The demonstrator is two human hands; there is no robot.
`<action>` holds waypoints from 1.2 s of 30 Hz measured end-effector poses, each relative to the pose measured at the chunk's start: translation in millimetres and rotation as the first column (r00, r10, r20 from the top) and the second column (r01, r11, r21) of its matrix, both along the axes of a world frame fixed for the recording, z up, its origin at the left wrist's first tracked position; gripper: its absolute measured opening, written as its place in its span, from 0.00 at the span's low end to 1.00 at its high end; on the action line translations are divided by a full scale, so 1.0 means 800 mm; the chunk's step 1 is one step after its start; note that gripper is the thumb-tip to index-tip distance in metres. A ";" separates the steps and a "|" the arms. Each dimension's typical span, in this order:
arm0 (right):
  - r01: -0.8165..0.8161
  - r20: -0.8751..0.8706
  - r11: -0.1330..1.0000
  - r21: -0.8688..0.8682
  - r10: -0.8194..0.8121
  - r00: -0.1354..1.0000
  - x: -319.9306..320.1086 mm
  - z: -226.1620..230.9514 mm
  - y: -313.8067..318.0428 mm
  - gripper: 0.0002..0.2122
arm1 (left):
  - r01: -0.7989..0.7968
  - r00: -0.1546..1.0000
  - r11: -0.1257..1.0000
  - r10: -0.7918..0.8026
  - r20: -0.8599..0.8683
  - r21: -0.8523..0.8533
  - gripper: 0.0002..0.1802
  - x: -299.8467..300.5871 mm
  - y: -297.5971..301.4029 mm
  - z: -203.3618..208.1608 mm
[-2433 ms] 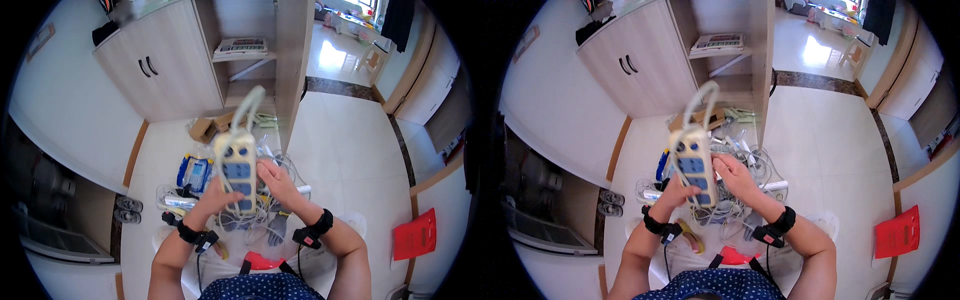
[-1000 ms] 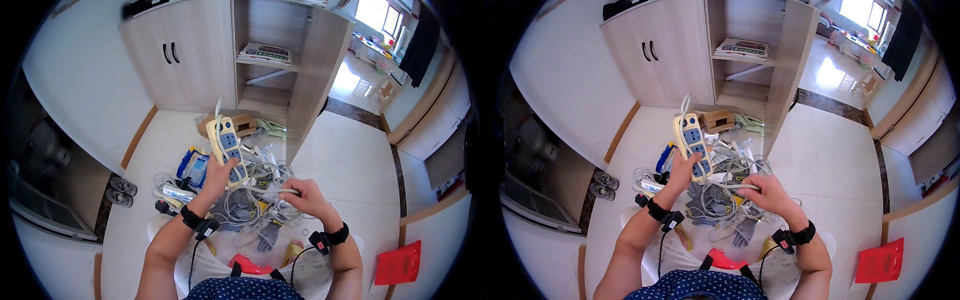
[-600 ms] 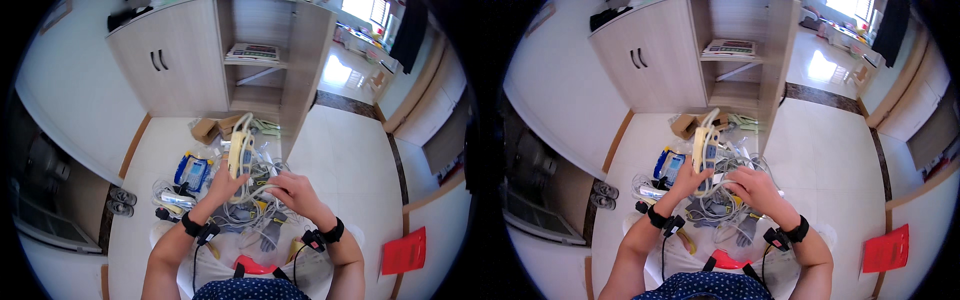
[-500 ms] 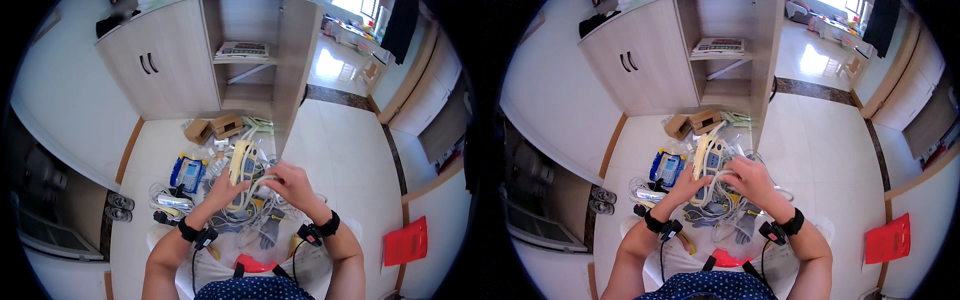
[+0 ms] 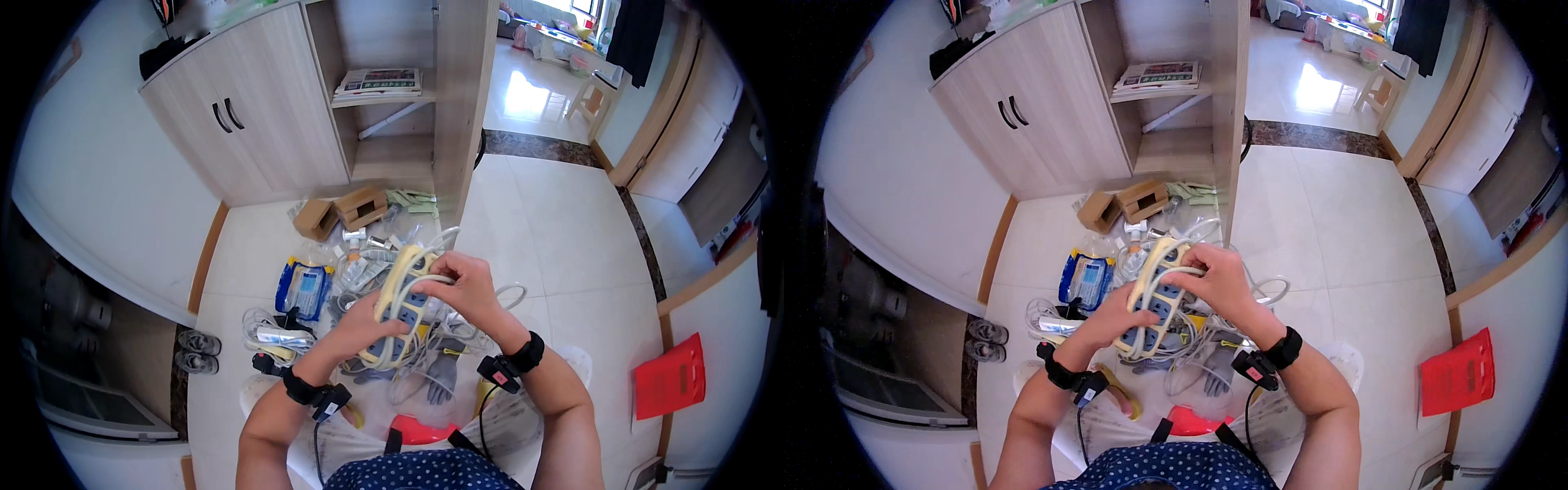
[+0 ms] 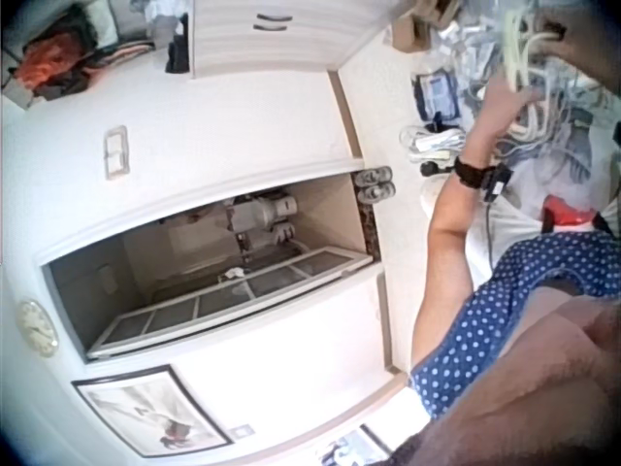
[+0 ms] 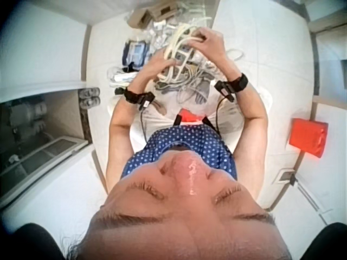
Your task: The person sorts through a pile of cables and power strips, picking up individual strips to untangle their cords.
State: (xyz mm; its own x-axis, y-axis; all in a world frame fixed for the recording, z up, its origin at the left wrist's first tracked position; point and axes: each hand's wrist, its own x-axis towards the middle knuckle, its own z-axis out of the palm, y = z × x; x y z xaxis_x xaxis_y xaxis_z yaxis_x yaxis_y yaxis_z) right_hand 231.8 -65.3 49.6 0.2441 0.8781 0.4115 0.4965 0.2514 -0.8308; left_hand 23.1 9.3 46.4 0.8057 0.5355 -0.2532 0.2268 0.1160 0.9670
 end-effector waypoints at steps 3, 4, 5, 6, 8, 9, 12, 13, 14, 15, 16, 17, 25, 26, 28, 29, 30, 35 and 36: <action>-0.134 -0.175 0.972 -0.191 0.101 0.979 0.013 -0.001 0.000 0.11 | -0.060 0.978 0.961 0.111 0.178 -0.269 0.30 -0.012 0.003 0.011; -0.197 -0.248 0.944 -0.266 0.130 0.960 0.017 -0.001 -0.002 0.11 | -0.074 0.959 0.936 0.162 0.234 -0.345 0.30 -0.016 0.004 0.015; -0.323 -0.361 0.901 -0.289 0.210 0.909 0.018 -0.005 -0.003 0.08 | -0.070 0.950 0.936 0.168 0.264 -0.344 0.31 -0.022 0.008 0.014; -0.336 -0.298 0.895 -0.294 0.248 0.922 0.018 -0.008 -0.005 0.08 | -0.067 0.932 0.936 0.182 0.314 -0.346 0.31 -0.026 0.012 0.014; -0.360 -0.171 0.881 -0.306 0.321 0.931 0.021 -0.023 -0.006 0.07 | -0.085 0.887 0.922 0.242 0.393 -0.378 0.32 -0.036 0.018 0.011; -0.307 0.217 0.931 -0.197 0.347 0.912 0.028 -0.041 -0.004 0.06 | -0.121 0.870 0.914 0.285 0.401 -0.387 0.34 -0.037 0.013 0.022; -0.152 0.622 0.985 0.077 0.072 0.780 0.035 -0.064 0.000 0.06 | -0.070 0.826 0.942 0.239 0.510 -0.329 0.31 -0.050 0.020 0.023; -0.092 0.648 0.987 0.134 -0.017 0.761 0.038 -0.065 0.001 0.06 | -0.073 0.814 0.941 0.248 0.525 -0.331 0.31 -0.054 0.017 0.027; -0.032 0.672 0.981 0.191 -0.107 0.732 0.043 -0.060 0.004 0.05 | -0.073 0.799 0.940 0.255 0.544 -0.333 0.32 -0.057 0.014 0.030; 0.024 0.690 0.968 0.251 -0.196 0.697 0.047 -0.058 0.003 0.06 | -0.083 0.796 0.942 0.259 0.547 -0.324 0.37 -0.061 0.014 0.032; 0.066 0.572 0.993 0.101 -0.112 0.812 0.054 -0.065 0.000 0.06 | -0.080 0.764 0.930 0.289 0.577 -0.360 0.38 -0.066 0.013 0.035; 0.087 0.429 0.995 -0.055 -0.055 0.902 0.069 -0.082 -0.005 0.06 | -0.095 0.759 0.934 0.292 0.582 -0.344 0.38 -0.065 0.013 0.042; -0.362 -0.479 0.831 -0.422 0.135 0.868 0.049 -0.020 -0.024 0.10 | -0.160 0.818 0.942 0.293 0.494 -0.294 0.31 -0.070 0.025 0.033; -0.369 -0.367 0.834 -0.410 0.220 0.904 0.048 -0.017 -0.025 0.11 | -0.151 0.823 0.932 0.304 0.480 -0.330 0.29 -0.069 0.028 0.028; -0.387 -0.121 0.837 -0.387 0.370 0.921 0.045 -0.012 -0.026 0.11 | -0.104 0.851 0.951 0.237 0.468 -0.292 0.27 -0.066 0.031 0.014; -0.376 -0.087 0.849 -0.371 0.372 0.924 0.037 -0.012 -0.028 0.10 | -0.130 0.872 0.953 0.242 0.425 -0.274 0.28 -0.062 0.025 0.017; -0.345 -0.032 0.872 -0.348 0.356 0.934 0.030 -0.008 -0.026 0.10 | -0.156 0.891 0.954 0.247 0.381 -0.255 0.28 -0.056 0.017 0.022; -0.125 0.123 0.983 -0.134 0.141 0.982 0.038 -0.007 -0.023 0.07 | -0.117 0.925 0.969 0.185 0.331 -0.216 0.32 -0.043 0.011 0.030; -0.072 0.087 0.995 -0.070 0.078 0.993 0.044 -0.004 -0.022 0.07 | -0.110 0.936 0.972 0.171 0.307 -0.206 0.32 -0.043 0.012 0.030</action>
State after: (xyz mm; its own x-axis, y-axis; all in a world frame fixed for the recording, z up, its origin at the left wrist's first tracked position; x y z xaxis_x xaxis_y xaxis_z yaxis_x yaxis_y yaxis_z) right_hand 266.8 -83.2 46.7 0.1414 0.9187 0.3689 0.5511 0.2365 -0.8002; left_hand -11.1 18.7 70.4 0.7798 0.6183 -0.0982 -0.1235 0.3056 0.9441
